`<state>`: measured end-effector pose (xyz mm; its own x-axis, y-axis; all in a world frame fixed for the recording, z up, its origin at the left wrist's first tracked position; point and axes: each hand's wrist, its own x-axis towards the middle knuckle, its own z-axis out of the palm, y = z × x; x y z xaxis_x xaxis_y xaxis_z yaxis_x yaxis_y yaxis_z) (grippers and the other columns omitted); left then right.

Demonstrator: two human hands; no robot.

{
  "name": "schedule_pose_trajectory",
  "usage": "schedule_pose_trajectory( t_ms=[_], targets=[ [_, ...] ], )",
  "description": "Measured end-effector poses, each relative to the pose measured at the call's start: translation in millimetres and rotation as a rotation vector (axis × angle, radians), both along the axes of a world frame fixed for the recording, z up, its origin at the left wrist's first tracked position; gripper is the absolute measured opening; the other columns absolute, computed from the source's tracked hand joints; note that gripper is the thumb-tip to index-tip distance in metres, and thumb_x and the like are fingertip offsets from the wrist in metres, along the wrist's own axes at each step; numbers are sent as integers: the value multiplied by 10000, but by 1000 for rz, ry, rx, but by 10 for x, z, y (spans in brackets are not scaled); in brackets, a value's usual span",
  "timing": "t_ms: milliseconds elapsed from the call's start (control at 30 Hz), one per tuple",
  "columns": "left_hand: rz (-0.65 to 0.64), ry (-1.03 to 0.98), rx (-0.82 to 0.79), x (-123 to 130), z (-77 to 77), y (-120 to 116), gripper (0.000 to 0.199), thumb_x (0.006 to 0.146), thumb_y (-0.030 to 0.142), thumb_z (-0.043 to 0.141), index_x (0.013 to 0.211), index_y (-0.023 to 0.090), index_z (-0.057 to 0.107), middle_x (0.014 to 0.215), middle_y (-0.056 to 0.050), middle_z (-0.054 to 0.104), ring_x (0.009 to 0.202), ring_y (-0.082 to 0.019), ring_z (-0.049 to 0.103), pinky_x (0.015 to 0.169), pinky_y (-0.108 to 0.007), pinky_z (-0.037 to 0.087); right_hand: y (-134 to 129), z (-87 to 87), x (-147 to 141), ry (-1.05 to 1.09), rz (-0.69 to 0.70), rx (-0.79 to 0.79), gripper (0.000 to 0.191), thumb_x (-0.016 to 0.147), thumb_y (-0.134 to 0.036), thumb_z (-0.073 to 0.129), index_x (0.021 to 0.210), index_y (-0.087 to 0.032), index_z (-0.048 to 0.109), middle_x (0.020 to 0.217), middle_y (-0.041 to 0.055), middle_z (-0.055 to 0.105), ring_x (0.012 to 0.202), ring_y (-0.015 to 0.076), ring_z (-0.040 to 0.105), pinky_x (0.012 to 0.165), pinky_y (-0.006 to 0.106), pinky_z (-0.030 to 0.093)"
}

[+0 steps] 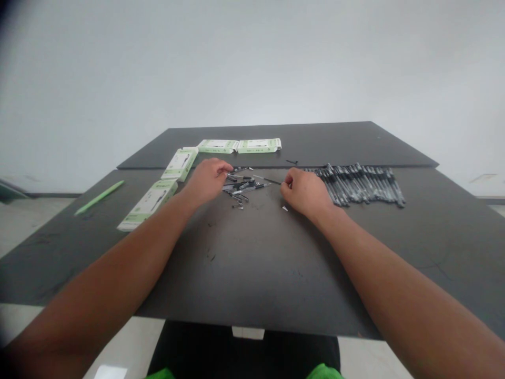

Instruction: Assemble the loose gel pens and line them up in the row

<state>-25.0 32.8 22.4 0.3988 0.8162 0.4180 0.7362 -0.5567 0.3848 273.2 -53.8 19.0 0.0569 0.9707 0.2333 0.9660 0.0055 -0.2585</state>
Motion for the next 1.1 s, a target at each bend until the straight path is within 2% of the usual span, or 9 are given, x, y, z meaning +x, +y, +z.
schedule_pose_trajectory(
  t_ms=[100, 300, 433, 567, 833, 1100],
  targets=[
    [35, 21, 10, -83, -23, 82, 358, 935, 111, 567, 1141, 181, 851, 1201, -142, 818, 1151, -307, 717, 1136, -483, 527, 4, -5, -1, 4, 1, -2, 129, 959, -322, 653, 920, -224, 728, 911, 89, 810, 855, 259, 720, 735, 334, 467],
    [-84, 84, 1, -92, -216, 177, 395, 964, 163, 575, 1270, 208, 822, 1343, -115, 803, 1271, -296, 680, 1229, -505, 440, 8, -3, -6, 16, -1, -34, 133, 957, -320, 657, 937, -220, 742, 933, 100, 815, 882, 265, 723, 773, 332, 489],
    [-118, 119, -24, -50, -281, 173, 433, 991, 180, 544, 1344, 220, 792, 1414, -97, 784, 1328, -295, 624, 1243, -500, 407, 1, -14, -8, 11, 5, -25, 135, 961, -324, 643, 924, -227, 728, 924, 98, 810, 878, 268, 720, 775, 339, 489],
    [-120, 167, -38, -22, -281, 150, 432, 994, 204, 557, 1361, 220, 785, 1380, -107, 792, 1304, -308, 615, 1208, -498, 433, 1, -25, -11, 9, 7, -28, 135, 967, -318, 639, 923, -226, 727, 926, 98, 812, 882, 267, 725, 775, 339, 488],
    [-136, 266, -6, -8, -283, 175, 358, 1025, 223, 541, 1237, 219, 829, 1225, -113, 810, 1209, -291, 665, 1161, -467, 481, 11, -61, 12, 21, 44, 15, 110, 946, -302, 649, 896, -229, 715, 880, 96, 797, 839, 268, 711, 738, 346, 469],
    [-109, 197, -3, 6, -278, 149, 314, 1027, 226, 555, 1178, 188, 828, 1186, -113, 830, 1152, -293, 707, 1113, -469, 517, 10, -76, 14, 55, 49, 31, 95, 928, -302, 650, 872, -238, 692, 846, 87, 780, 796, 263, 690, 714, 354, 445]
  ],
)
